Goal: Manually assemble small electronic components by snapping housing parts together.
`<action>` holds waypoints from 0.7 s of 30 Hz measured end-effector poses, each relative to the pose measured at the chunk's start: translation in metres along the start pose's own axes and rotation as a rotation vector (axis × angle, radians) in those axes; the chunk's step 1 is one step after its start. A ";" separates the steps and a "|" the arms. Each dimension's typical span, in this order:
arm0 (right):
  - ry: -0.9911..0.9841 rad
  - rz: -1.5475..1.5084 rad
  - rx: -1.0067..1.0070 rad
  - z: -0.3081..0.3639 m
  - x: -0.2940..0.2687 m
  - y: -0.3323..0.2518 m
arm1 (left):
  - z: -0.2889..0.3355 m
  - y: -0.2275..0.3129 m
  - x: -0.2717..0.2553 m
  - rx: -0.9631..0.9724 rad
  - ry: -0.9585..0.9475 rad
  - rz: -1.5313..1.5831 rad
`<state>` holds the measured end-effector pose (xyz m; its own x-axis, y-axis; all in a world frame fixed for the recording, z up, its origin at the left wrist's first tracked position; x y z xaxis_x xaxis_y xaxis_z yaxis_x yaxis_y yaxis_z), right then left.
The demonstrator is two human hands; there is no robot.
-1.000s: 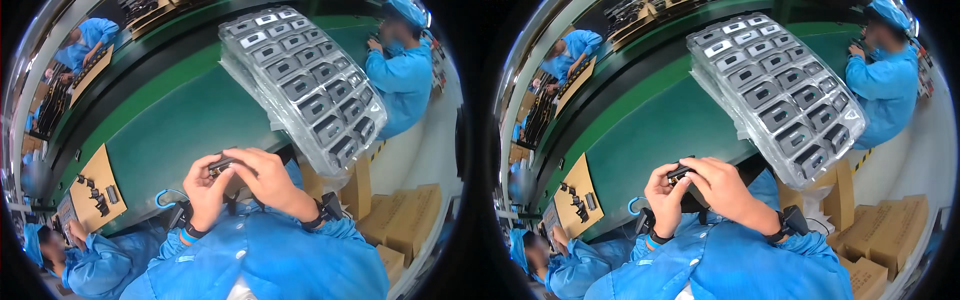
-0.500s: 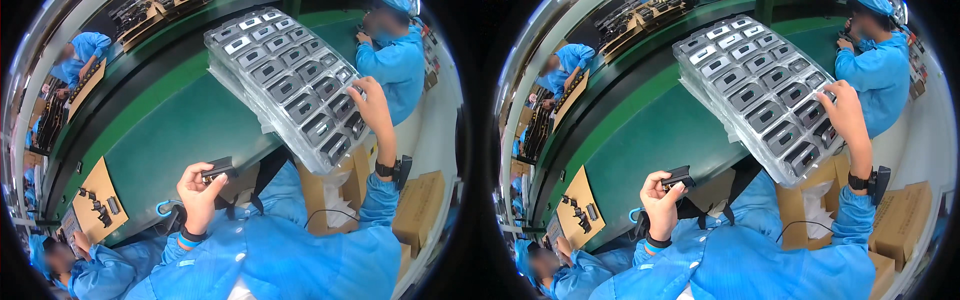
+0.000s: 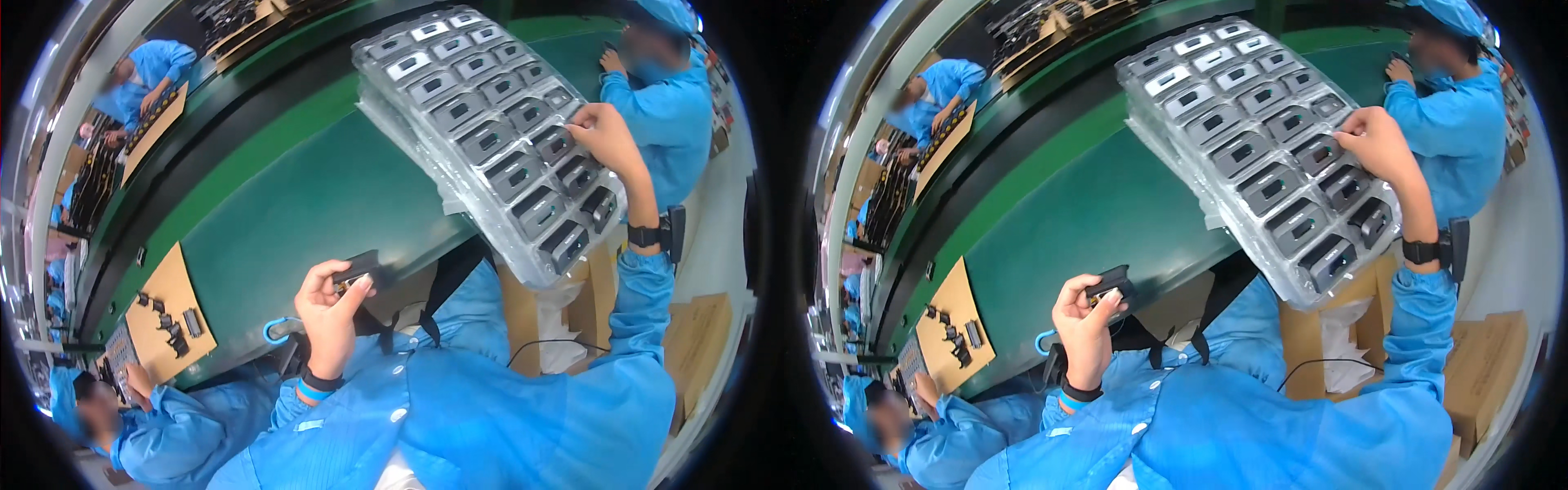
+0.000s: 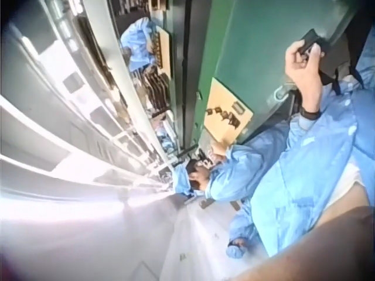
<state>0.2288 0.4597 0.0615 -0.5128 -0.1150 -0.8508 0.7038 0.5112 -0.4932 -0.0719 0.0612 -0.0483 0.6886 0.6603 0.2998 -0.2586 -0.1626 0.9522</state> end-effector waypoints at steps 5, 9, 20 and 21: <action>0.407 0.092 -0.151 0.025 -0.041 0.003 | -0.006 0.005 0.025 -0.025 -0.091 0.083; 0.504 0.038 -0.023 0.062 -0.059 -0.039 | -0.012 0.003 0.035 -0.018 -0.114 0.094; -0.183 -1.156 0.034 0.170 0.133 -0.190 | -0.005 0.001 0.043 -0.119 -0.148 0.201; -0.162 -1.222 0.074 0.172 0.143 -0.189 | -0.004 0.001 0.042 -0.119 -0.147 0.198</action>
<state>0.1069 0.1999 0.0018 -0.7901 -0.5902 0.1654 -0.1656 -0.0543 -0.9847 -0.0462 0.0918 -0.0355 0.7058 0.5090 0.4927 -0.4696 -0.1845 0.8634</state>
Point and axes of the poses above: each hand's wrist, its own z-axis away from the middle knuckle, its own x-axis out of the palm, y = z × x, the point moved 10 cm from there along -z, towards the middle knuckle, and after that the axes turned 1 degree about z, right-handed, at the moved point
